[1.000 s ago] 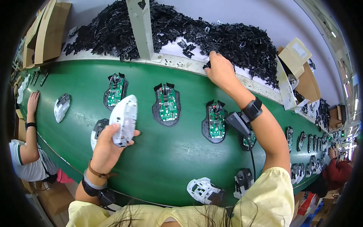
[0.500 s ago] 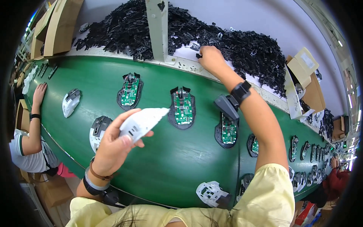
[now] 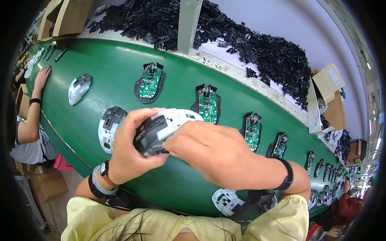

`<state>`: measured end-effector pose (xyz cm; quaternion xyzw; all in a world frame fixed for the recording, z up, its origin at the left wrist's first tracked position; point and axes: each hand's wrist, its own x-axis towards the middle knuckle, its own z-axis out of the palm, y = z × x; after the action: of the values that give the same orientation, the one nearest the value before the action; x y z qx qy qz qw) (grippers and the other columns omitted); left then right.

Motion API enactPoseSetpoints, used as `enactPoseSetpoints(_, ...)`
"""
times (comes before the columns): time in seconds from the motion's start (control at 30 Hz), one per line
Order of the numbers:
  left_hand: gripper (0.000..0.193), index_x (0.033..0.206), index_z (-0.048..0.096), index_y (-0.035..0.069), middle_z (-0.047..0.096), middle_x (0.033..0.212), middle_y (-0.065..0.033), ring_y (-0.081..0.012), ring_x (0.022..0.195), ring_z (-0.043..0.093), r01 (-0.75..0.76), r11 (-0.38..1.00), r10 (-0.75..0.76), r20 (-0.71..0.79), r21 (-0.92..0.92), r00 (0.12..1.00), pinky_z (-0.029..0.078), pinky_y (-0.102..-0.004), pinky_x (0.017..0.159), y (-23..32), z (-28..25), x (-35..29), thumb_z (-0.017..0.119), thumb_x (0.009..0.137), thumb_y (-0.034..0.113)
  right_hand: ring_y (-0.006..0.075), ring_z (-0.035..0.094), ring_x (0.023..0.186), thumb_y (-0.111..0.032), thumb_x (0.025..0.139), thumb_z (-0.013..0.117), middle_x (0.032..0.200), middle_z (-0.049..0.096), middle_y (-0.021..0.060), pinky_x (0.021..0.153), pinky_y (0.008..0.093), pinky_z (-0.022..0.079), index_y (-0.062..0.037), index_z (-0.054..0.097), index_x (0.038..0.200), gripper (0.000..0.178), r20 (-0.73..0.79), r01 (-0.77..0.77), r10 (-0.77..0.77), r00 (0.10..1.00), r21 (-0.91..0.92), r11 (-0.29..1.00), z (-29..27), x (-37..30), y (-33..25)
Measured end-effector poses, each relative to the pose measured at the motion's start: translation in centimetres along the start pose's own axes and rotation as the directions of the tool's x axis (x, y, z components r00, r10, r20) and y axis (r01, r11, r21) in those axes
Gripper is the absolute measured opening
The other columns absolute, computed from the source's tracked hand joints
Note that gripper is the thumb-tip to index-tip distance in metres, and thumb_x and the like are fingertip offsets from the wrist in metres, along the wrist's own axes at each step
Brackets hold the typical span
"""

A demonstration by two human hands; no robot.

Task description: Manually assemble computer mouse components on a production line.

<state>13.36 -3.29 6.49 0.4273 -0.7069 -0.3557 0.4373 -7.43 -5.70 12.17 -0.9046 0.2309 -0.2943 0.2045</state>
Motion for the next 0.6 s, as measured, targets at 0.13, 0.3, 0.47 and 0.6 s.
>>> enactPoseSetpoints(0.13,0.066,0.121,0.048,0.004,0.056,0.12,-0.0142,-0.0266,0.103,0.06,-0.068,0.998,0.069,-0.006,0.016,0.998,0.051,-0.0315,0.081,-0.3,0.2,-0.1,0.077,0.061,0.004,0.0235,0.061,0.067,0.005,0.064,0.074,0.082,0.062,0.0095,0.058,0.0301,0.05,-0.0028,0.064,0.09,0.029,-0.019,0.056,-0.059,0.998,-0.113,0.992,0.6,-0.2,0.4)
enactPoseSetpoints(0.3,0.067,0.122,0.049,0.002,0.058,0.115,-0.0126,-0.0224,0.108,0.059,0.081,0.996,-0.075,0.121,-0.044,0.99,0.047,-0.0308,0.092,-0.4,-0.4,-0.3,0.081,0.063,0.007,0.0223,0.057,0.065,0.002,0.066,0.067,0.079,0.051,0.0076,0.054,0.0314,0.048,-0.0028,0.062,0.091,0.026,-0.041,0.02,-0.024,0.999,-0.106,0.994,1.1,-0.2,0.9)
enactPoseSetpoints(0.47,0.065,0.122,0.047,0.002,0.061,0.11,-0.0124,-0.0155,0.101,0.059,0.319,0.873,-0.281,0.153,-0.37,0.947,0.048,-0.0293,0.089,-0.4,0.3,-0.1,0.081,0.067,0.011,0.0214,0.054,0.068,0.002,0.065,0.067,0.082,0.051,0.0068,0.055,0.0314,0.046,-0.0034,0.06,0.096,0.033,-0.052,-0.019,0.007,0.999,-0.23,0.973,2.4,-0.4,1.3)
enactPoseSetpoints(0.6,0.067,0.123,0.047,0.002,0.06,0.109,-0.0097,-0.0126,0.101,0.057,0.325,0.823,-0.274,0.176,-0.465,0.946,0.046,-0.0273,0.089,-0.7,0.6,-0.1,0.083,0.068,0.015,0.0233,0.056,0.071,0.005,0.064,0.065,0.083,0.053,0.0073,0.058,0.0324,0.048,-0.004,0.061,0.098,0.036,-0.079,-0.114,0.098,0.992,-0.25,0.962,2.9,-0.4,1.0)
